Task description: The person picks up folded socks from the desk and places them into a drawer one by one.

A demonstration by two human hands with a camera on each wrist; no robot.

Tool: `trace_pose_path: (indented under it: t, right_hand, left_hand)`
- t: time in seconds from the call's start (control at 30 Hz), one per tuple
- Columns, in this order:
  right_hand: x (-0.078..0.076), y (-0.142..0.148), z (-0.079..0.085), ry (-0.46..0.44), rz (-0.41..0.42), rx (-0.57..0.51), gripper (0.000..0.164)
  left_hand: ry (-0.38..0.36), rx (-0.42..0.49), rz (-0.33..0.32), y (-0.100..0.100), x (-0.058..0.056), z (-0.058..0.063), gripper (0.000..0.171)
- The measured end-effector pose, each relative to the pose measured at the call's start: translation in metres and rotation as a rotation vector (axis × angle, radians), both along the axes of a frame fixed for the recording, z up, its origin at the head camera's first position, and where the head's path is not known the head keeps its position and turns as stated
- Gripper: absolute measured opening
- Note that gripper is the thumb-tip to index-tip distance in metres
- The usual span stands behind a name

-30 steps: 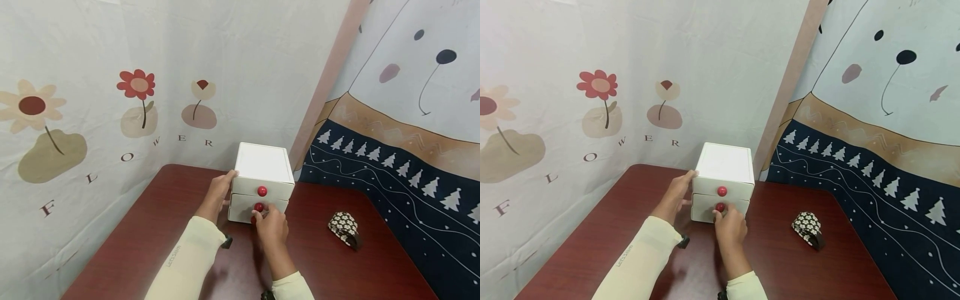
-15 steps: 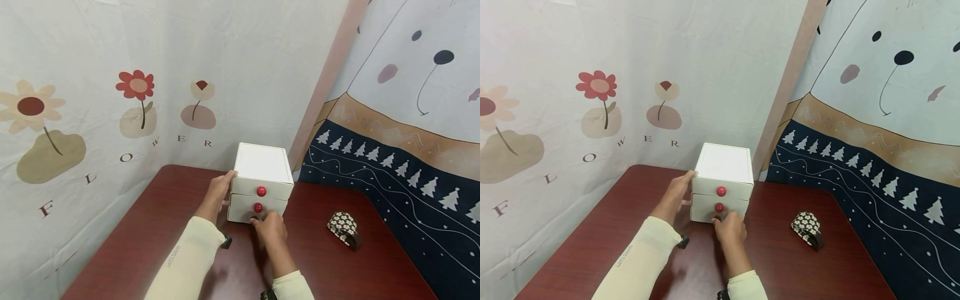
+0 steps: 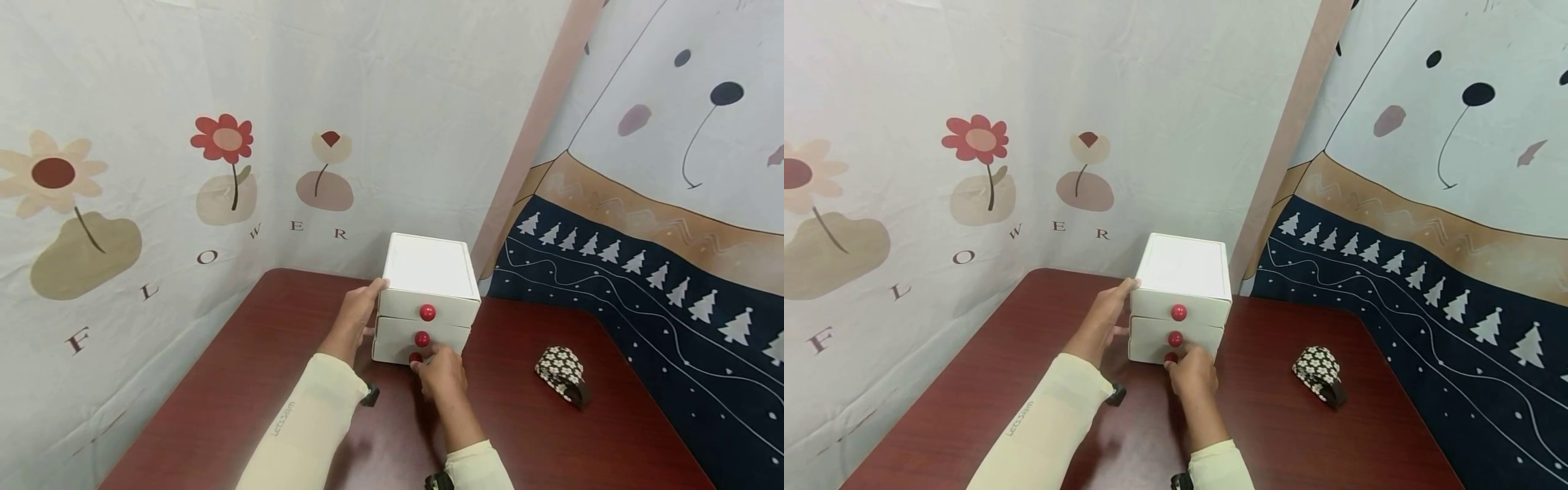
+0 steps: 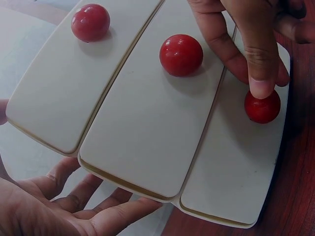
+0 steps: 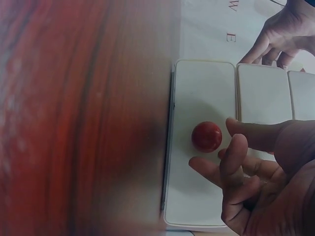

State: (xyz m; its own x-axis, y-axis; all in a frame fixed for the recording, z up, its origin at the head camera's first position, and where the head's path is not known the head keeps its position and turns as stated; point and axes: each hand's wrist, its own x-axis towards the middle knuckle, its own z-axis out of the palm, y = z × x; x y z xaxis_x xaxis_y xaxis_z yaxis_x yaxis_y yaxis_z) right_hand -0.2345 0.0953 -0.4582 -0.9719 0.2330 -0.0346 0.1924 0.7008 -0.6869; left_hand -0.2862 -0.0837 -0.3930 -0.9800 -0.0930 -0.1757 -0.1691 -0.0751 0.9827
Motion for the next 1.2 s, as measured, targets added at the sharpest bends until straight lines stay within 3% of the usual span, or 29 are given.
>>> trace_pose_path:
  t: [0.33, 0.6, 1.2]
  right_hand:
    - [-0.001, 0.003, -0.004, 0.017, 0.034, -0.165, 0.023]
    - [-0.004, 0.003, -0.004, 0.001, 0.056, -0.221, 0.023]
    - [-0.007, -0.002, -0.012, 0.083, 0.025, -0.112, 0.007]
  left_hand:
    - [0.0, 0.005, 0.011, 0.0, 0.0, 0.001, 0.057]
    - [0.004, 0.002, 0.002, 0.001, 0.001, 0.003, 0.058]
    - [0.004, -0.026, 0.002, 0.0, -0.001, -0.002, 0.063]
